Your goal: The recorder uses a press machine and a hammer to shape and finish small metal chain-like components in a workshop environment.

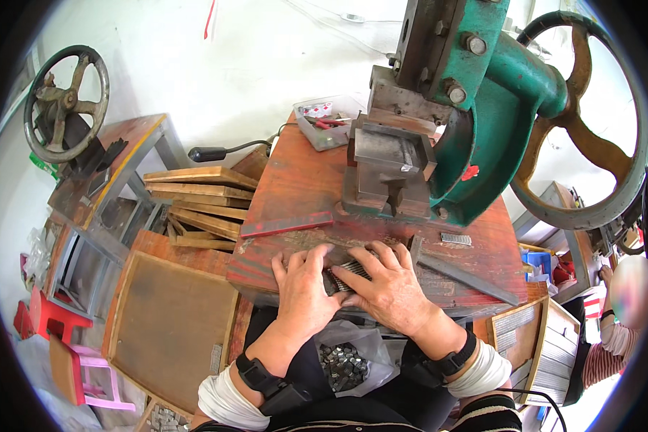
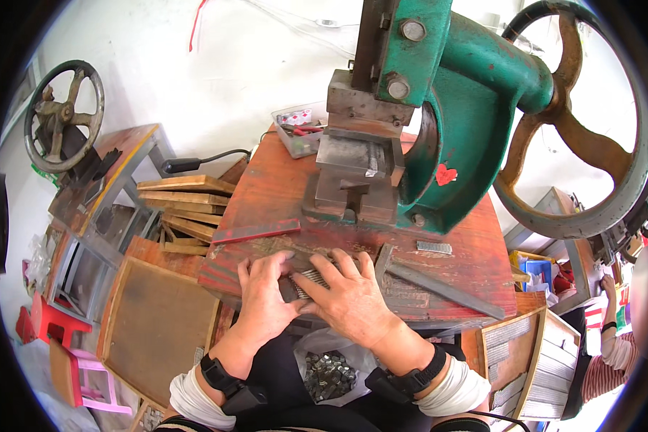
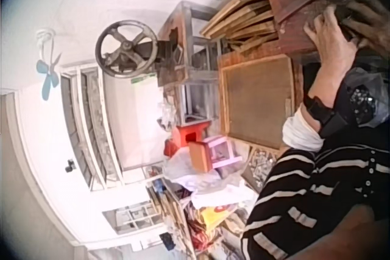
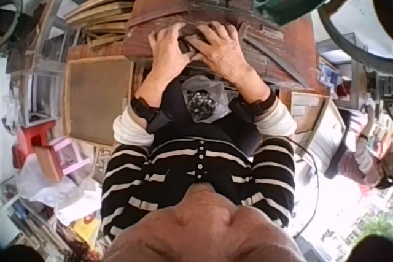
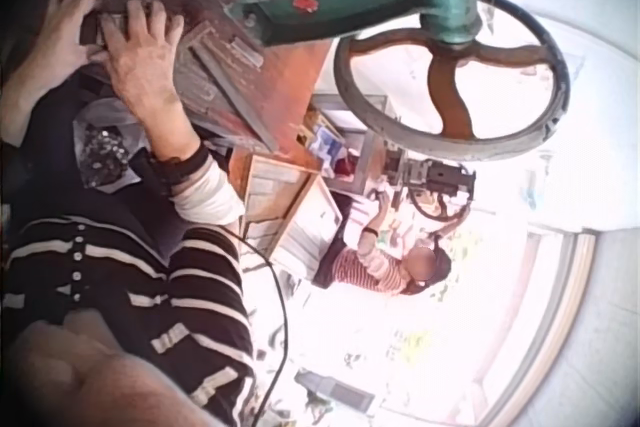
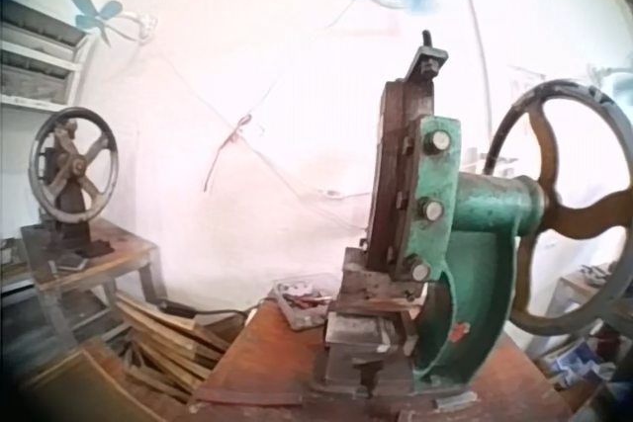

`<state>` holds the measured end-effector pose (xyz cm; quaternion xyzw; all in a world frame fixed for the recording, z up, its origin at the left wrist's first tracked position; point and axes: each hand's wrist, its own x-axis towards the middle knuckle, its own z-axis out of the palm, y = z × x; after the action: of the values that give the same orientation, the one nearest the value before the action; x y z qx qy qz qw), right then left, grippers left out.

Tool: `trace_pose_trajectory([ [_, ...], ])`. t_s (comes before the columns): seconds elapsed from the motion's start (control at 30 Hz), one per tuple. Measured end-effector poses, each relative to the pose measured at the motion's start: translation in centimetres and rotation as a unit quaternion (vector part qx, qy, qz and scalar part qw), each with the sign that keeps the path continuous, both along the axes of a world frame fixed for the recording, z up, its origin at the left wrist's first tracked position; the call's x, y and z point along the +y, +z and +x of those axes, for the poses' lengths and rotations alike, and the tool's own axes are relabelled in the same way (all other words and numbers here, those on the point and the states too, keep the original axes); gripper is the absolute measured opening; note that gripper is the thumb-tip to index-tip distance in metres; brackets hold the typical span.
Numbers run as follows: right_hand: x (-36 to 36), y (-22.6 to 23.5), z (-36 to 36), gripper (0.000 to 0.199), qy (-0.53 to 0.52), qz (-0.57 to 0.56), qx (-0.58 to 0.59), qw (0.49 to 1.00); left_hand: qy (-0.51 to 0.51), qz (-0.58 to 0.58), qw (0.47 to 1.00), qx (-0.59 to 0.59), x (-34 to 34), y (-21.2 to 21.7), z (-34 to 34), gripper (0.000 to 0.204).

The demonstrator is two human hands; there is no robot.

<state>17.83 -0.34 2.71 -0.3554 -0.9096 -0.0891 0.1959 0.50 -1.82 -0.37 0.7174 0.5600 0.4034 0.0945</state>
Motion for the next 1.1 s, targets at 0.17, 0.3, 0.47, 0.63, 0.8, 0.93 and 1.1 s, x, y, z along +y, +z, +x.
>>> trace_pose_trajectory([
  [0.17, 0.1, 0.5, 0.5, 0.058, 0.041, 0.011, -0.017, 0.999, 0.018, -0.009, 1.0, 0.006, -0.2, -0.1, -0.3, 0.069],
  [0.3, 0.0, 0.6, 1.4, 0.06, 0.058, -0.014, -0.01, 0.998, 0.011, 0.004, 1.0, 0.025, -0.2, 0.0, -0.2, 0.062],
  [0.47, -0.2, 0.3, 2.3, 0.054, 0.066, -0.042, 0.028, 0.997, 0.001, 0.025, 0.999, 0.048, -0.3, -0.2, -0.2, 0.05],
  [0.63, -0.2, 0.4, 2.3, 0.05, 0.061, -0.038, 0.031, 0.997, 0.013, 0.033, 0.998, 0.042, -0.4, -0.2, -0.4, 0.048],
  [0.8, 0.0, 0.4, 2.2, 0.052, 0.074, -0.04, 0.043, 0.996, 0.013, 0.015, 0.999, 0.029, -0.4, 0.0, 0.0, 0.064],
  [0.93, 0.3, 0.5, 0.3, 0.059, 0.029, -0.034, 0.044, 0.998, 0.024, -0.012, 1.0, 0.007, -0.5, 0.3, -0.1, 0.082],
  [1.1, 0.6, 0.6, -0.2, 0.064, 0.029, -0.004, -0.005, 1.0, 0.034, -0.014, 0.999, 0.004, -0.5, 0.1, 0.0, 0.082],
])
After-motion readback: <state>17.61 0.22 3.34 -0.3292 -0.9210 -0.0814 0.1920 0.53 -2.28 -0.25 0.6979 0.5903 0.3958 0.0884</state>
